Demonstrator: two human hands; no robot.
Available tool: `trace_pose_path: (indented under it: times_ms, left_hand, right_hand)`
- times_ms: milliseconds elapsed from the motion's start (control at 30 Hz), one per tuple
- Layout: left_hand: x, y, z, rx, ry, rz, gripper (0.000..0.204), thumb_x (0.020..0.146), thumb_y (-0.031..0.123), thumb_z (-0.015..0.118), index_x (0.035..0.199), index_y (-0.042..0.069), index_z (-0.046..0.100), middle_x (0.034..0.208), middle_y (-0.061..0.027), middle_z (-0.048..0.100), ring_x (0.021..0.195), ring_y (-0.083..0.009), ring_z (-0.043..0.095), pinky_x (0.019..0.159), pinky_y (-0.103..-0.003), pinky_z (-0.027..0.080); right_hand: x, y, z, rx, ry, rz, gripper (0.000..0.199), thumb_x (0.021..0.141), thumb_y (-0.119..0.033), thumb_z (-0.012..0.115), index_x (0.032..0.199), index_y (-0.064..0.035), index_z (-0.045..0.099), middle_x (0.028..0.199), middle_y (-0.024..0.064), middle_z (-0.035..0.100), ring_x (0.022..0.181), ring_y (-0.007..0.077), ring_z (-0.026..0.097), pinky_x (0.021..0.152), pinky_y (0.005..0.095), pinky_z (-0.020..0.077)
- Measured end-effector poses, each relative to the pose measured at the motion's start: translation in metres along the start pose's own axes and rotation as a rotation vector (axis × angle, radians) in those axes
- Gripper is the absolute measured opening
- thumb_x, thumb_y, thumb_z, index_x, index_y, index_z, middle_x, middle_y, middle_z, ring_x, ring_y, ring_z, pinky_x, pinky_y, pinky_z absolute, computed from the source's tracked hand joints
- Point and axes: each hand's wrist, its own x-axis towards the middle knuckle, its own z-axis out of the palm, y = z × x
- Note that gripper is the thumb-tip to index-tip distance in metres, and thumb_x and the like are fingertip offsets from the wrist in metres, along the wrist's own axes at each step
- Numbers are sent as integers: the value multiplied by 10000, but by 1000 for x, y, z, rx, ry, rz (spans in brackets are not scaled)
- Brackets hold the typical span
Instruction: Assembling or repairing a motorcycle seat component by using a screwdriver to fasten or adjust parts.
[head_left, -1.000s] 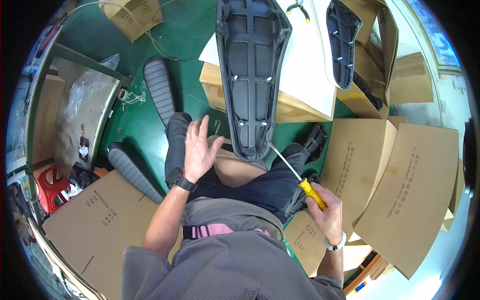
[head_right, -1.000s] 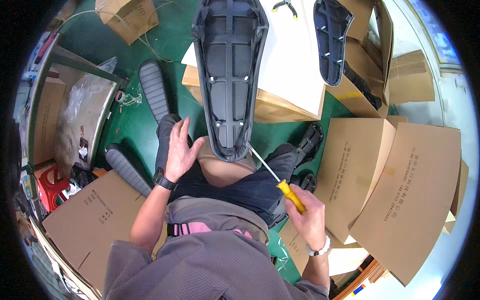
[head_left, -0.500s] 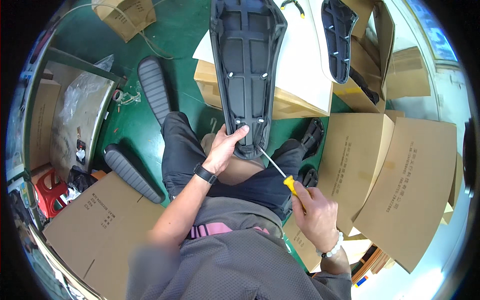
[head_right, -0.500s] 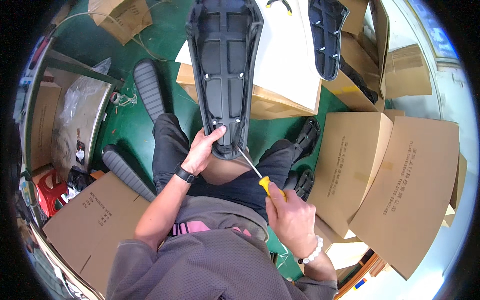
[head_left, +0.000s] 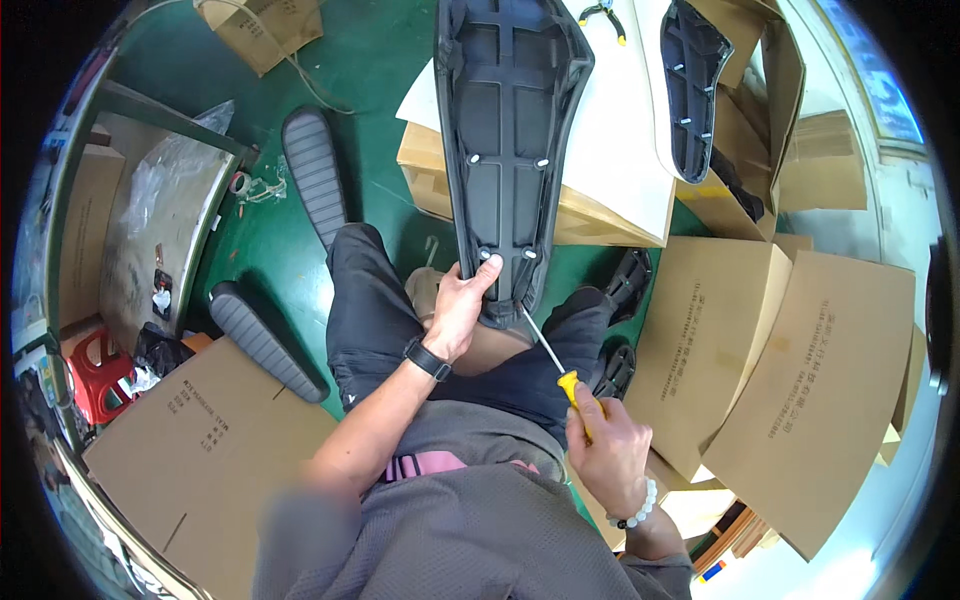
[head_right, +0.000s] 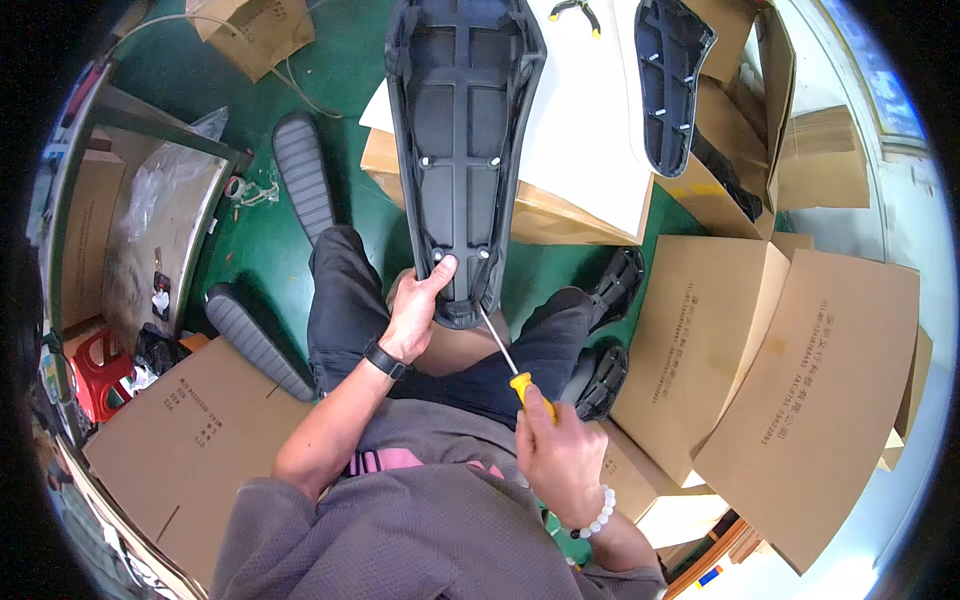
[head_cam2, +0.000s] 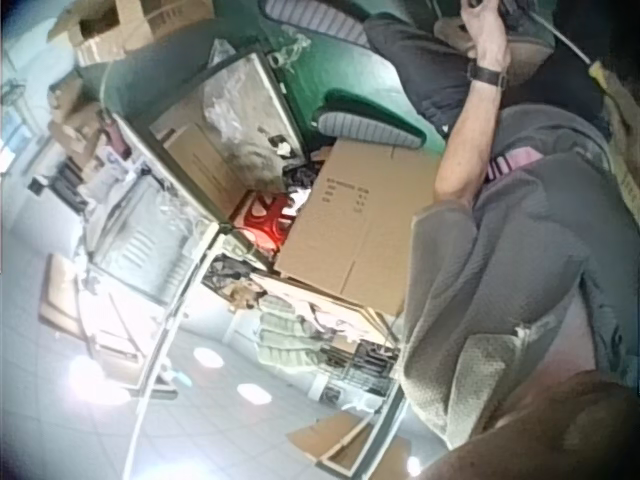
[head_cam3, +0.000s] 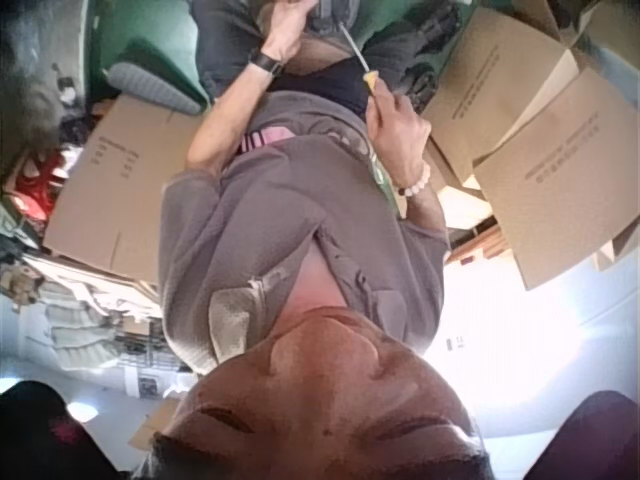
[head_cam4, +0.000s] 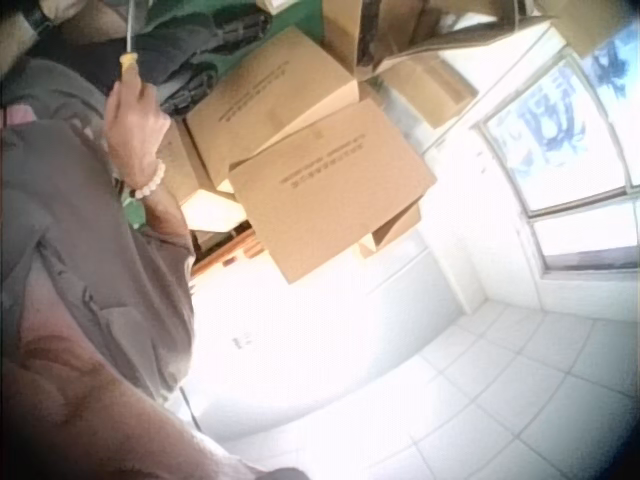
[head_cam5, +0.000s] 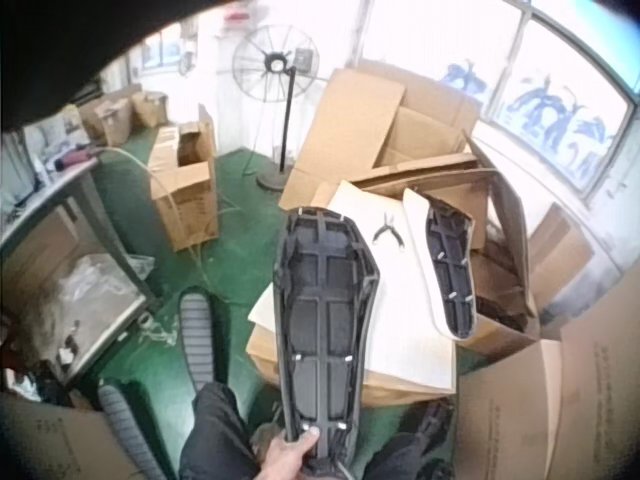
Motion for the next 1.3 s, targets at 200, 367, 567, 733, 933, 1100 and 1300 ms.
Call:
trace_pose_path:
  times_ms: [200, 367, 567, 733, 933, 1100, 1300]
  left_hand:
    - [0, -3, 3, 57, 70, -4, 512, 901, 372, 807, 1192, -3, 614, 1101, -61, 697, 1011, -118, 618, 937, -291, 474]
    - [1, 1, -2, 113, 40, 55, 539, 900, 376, 806, 1220, -14, 617, 1084, -66, 714, 979, -133, 642, 928, -299, 490]
    - [-1, 8, 3, -47, 38, -4, 461, 933, 331, 773, 1216, -8, 640, 1141, -88, 721, 1035, -139, 649, 940, -310, 496]
    - [-2, 10, 7, -131, -8, -103, 414, 943, 317, 762, 1187, -4, 668, 1138, -70, 720, 1028, -133, 654, 922, -298, 500]
    - [-3, 13, 1, -21, 26, -58, 494, 934, 343, 771, 1242, -18, 631, 1176, -84, 709, 1056, -141, 648, 964, -299, 481]
    - [1, 14, 2, -31, 1, -25, 550, 918, 363, 785, 1259, -33, 615, 1204, -100, 697, 1104, -156, 632, 1002, -306, 457]
    - [3, 9, -1, -20, 18, -13, 549, 921, 358, 780, 1258, -40, 610, 1199, -98, 695, 1085, -159, 634, 1000, -308, 457]
  right_hand:
    - [-25, 27, 66, 533, 182, 199, 291, 907, -69, 706, 1188, 9, 707, 809, 173, 687, 649, 288, 666, 585, 362, 516]
    - [-30, 26, 70, 469, 169, 180, 305, 903, -87, 719, 1200, -18, 708, 851, 168, 704, 681, 315, 682, 605, 375, 536]
    - [-22, 15, 51, 375, 167, 159, 332, 874, -82, 743, 1202, -44, 712, 840, 148, 701, 652, 311, 677, 575, 381, 544]
    - [-33, 18, 97, 718, 311, 263, 319, 884, -60, 736, 1196, -1, 706, 920, 188, 726, 736, 308, 713, 663, 357, 566]
    - [-32, 20, 57, 515, 226, 254, 337, 886, -59, 731, 1209, 28, 700, 994, 204, 740, 824, 274, 734, 752, 327, 569]
    - [-20, 8, 22, 318, 113, 171, 342, 879, -93, 739, 1213, -29, 711, 882, 162, 708, 655, 293, 687, 589, 348, 543]
    - [-8, 6, 18, 193, 56, 163, 331, 873, -88, 740, 1197, -25, 717, 875, 169, 706, 660, 306, 683, 596, 358, 539]
